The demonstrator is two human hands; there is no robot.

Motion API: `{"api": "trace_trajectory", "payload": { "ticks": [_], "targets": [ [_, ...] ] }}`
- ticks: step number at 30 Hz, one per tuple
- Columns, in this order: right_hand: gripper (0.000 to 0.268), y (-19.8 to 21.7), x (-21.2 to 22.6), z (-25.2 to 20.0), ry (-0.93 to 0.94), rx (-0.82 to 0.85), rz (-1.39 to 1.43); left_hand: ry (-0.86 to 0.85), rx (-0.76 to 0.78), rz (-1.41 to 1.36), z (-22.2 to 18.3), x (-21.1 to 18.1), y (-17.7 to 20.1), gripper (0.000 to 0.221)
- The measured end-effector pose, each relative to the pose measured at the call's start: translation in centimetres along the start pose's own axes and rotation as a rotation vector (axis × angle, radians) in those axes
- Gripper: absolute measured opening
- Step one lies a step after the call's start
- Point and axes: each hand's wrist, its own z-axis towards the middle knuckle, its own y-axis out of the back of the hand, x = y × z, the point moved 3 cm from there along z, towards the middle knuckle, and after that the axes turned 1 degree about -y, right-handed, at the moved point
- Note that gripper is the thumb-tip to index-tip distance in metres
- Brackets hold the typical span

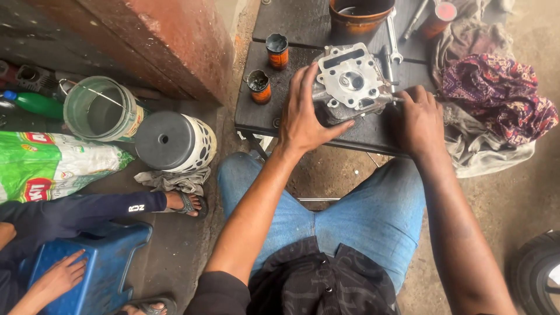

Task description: The recorder is assembling and inspecting a motorcycle engine cylinder head at a workbench.

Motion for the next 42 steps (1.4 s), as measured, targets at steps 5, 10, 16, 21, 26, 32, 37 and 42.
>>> {"api": "trace_trajectory", "payload": {
  "ticks": [5,10,16,21,26,32,37,42],
  "targets": [
    [0.024,1.1,0.6,0.3,-0.011,-0.010,0.083,0.136,0.046,-0.023,1.0,-1.0,1.1,0.138],
    [0.016,1.8,1.4,0.0,-0.021,-0.028,0.140,0.468,0.215,-0.064,3.9,-2.3,4.7,0.135],
    [0.017,1.5,1.7,0.1,-0.055,0.026,0.128,0.588,0.403,-0.056,6.5,0.5,4.2,0.128],
    [0.024,-0.6,0.5,-0.3,0.039,-0.022,-0.050,0.474,0.426,-0.005,7.6,1.4,4.4,0.133],
    [0.021,1.8,1.8,-0.4,-0.063,-0.040,0.151,0.467,0.477,0.044,6.8,0.2,4.6,0.138],
    [0.012,1.5,-0.9,-0.5,-0.175,-0.214,0.450,0.468,0.494,0.078,4.8,-0.2,4.7,0.138],
    [0.015,2.2,-1.8,0.2,-0.258,-0.290,0.896,0.401,0.406,0.039,3.4,-0.3,4.6,0.132],
    [0.017,1.0,-3.4,1.3,-0.404,-0.237,1.484,0.337,0.275,0.034,1.5,-0.5,4.6,0.123]
  ]
}}
